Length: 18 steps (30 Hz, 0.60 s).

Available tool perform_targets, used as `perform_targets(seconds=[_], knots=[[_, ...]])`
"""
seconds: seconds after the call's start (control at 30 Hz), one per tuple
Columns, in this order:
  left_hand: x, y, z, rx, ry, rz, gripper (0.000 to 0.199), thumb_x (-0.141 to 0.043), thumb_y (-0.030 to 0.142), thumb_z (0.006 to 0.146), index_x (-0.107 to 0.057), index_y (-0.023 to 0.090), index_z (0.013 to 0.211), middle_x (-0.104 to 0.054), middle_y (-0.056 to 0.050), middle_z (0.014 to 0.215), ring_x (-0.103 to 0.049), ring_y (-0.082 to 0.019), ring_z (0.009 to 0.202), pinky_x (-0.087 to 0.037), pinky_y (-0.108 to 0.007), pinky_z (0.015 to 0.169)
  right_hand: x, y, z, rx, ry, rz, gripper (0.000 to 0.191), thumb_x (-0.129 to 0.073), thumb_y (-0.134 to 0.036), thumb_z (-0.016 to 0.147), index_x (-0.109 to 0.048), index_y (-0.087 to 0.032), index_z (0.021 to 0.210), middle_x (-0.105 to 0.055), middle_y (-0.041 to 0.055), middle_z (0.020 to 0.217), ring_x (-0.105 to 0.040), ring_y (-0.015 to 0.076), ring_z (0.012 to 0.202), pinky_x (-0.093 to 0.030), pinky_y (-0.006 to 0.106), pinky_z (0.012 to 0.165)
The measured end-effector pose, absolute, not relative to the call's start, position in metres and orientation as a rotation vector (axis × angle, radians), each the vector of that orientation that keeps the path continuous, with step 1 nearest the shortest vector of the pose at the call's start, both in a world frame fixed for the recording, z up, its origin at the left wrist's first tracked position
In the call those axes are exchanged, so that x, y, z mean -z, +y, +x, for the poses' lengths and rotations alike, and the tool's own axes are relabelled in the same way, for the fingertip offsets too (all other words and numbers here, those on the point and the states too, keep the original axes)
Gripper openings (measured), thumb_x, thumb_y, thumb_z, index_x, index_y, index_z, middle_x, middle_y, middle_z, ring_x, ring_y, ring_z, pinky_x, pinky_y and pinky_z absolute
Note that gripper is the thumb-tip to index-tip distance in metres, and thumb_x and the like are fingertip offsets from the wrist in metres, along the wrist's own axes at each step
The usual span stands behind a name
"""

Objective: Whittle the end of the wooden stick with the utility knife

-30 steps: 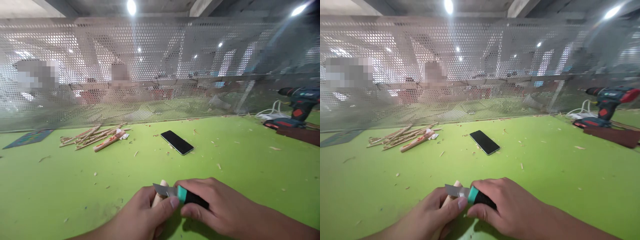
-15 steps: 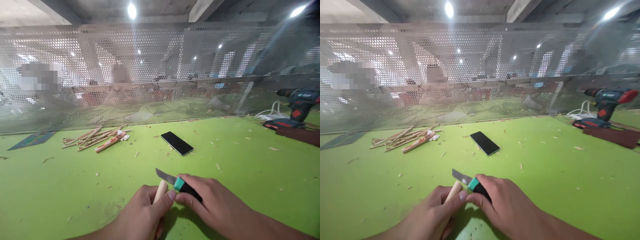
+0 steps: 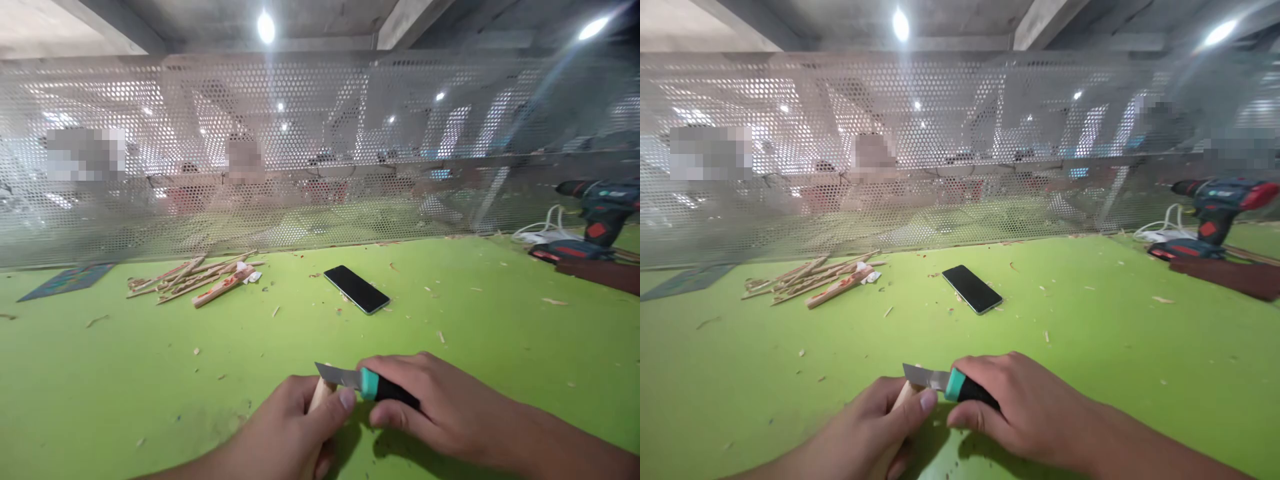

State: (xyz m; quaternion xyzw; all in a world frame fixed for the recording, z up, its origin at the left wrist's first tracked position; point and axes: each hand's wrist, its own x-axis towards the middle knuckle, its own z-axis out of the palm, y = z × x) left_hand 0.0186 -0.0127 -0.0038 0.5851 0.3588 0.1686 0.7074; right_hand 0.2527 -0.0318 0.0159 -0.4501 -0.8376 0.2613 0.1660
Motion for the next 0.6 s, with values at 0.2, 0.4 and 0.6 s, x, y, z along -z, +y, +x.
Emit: perform_targets(seconds=[0.2,0.4,0.6], knots=[[0.0024,-0.0120,0.0159,-0.346,0.839,1.352,0.054,-0.064,0.072,0.087,-0.053,0.020,0.081,-0.046,0.008,0.051,-0.038,-0.007,0.042,-0.030,-0.018,0.041,-0.0151,-0.0297,0.2538,-0.749,-2.398,-1.280,0.054,-0.044,-0.070,0.103,-0.063,-0.020,0.096,-0.068,0.0028,0.084,-0.060,0.0191,0.072,-0.038,0.028,0.065],[0.0006,-0.0121,0.0159,-0.355,0.830,1.364,0.056,-0.059,0.075,0.089,-0.051,0.021,0.078,-0.043,0.008,0.049,-0.036,-0.007,0.041,-0.029,-0.019,0.041,-0.0192,-0.0316,0.2510,-0.769,-2.394,-1.286,0.059,-0.041,-0.073,0.102,-0.064,-0.019,0.097,-0.069,0.0046,0.085,-0.062,0.0210,0.074,-0.041,0.029,0.066],[-0.0009,-0.0122,0.0157,-0.359,0.853,1.391,0.057,-0.058,0.076,0.089,-0.051,0.021,0.078,-0.043,0.007,0.049,-0.037,-0.008,0.041,-0.029,-0.020,0.042,-0.0171,-0.0315,0.2517,-0.752,-2.407,-1.285,0.056,-0.042,-0.071,0.102,-0.063,-0.019,0.095,-0.069,0.0041,0.084,-0.062,0.0203,0.072,-0.041,0.028,0.065]])
